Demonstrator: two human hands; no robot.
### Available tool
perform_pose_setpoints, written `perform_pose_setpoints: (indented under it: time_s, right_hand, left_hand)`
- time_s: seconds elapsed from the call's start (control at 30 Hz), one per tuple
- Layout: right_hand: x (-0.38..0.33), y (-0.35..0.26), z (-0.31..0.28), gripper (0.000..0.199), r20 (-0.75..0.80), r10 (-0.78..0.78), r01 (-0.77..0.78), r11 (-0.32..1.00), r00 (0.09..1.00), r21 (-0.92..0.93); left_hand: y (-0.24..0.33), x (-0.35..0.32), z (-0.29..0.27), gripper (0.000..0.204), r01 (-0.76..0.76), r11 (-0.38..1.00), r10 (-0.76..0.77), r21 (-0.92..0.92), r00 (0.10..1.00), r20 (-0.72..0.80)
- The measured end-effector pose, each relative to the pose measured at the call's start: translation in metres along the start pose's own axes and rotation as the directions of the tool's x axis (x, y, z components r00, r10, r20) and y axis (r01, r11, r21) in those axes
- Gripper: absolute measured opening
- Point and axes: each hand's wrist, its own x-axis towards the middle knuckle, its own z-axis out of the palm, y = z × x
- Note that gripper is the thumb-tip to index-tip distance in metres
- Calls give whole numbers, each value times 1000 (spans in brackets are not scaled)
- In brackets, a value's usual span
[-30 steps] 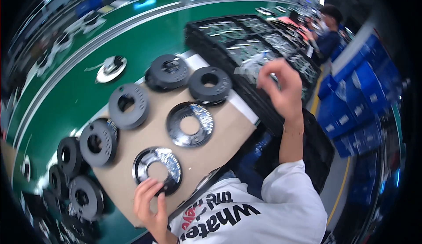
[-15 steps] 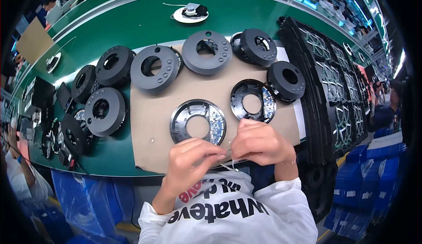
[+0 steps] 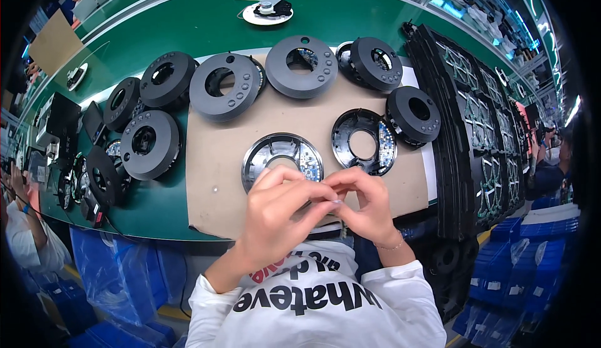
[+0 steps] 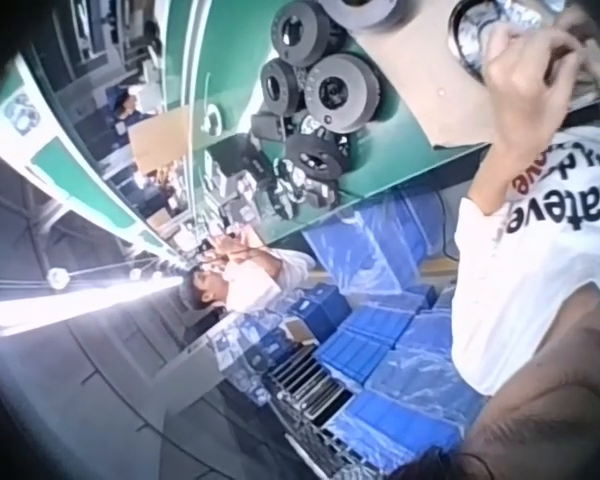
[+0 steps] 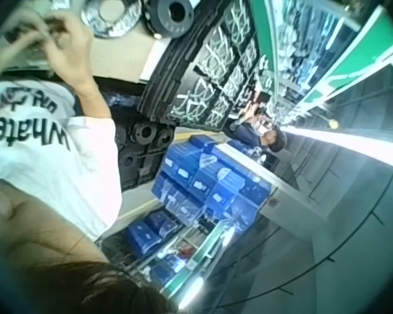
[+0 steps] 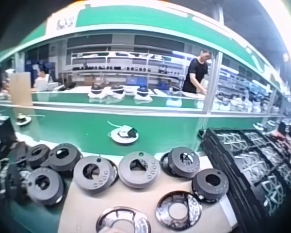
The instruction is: The person puts on an anti-static wrist strap, retrieves circular housings and LED light strips, and installs the LED strips and ribbon cables into the housings by hand.
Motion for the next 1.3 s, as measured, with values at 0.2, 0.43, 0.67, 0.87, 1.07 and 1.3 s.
perform_pose_setpoints:
  time_s: [0.2, 0.43, 0.67, 0.87, 1.07, 1.3]
  right_hand:
    - [-4, 11, -12, 17, -105, -122, 121, 992, 987, -22]
    - [-1, 4, -37, 3, -202, -39, 97, 953, 979, 286]
    - [14, -7, -50, 4, 92, -51, 31, 978, 994, 209]
    - [11, -17, -61, 7, 199, -81, 39, 978, 977, 205]
    - [47, -15, -25, 5, 488, -8, 98, 982, 873, -159]
    - [78, 10, 22, 10, 592, 203, -20, 953, 780, -301]
  left_hand:
    - [-7, -13, 5, 38, 147, 988, -130, 52, 961, -243]
    - [-30, -52, 32, 26, 323, 917, -254, 233, 925, -282]
    - [-33, -63, 18, 5, 307, 897, -265, 319, 949, -168]
    - [-69, -75, -46, 9, 429, 903, -429, -35, 890, -154]
    - [-80, -48, -62, 26, 352, 936, -349, -22, 934, 78]
    - [-95, -24, -56, 25, 172, 980, -157, -101, 977, 144]
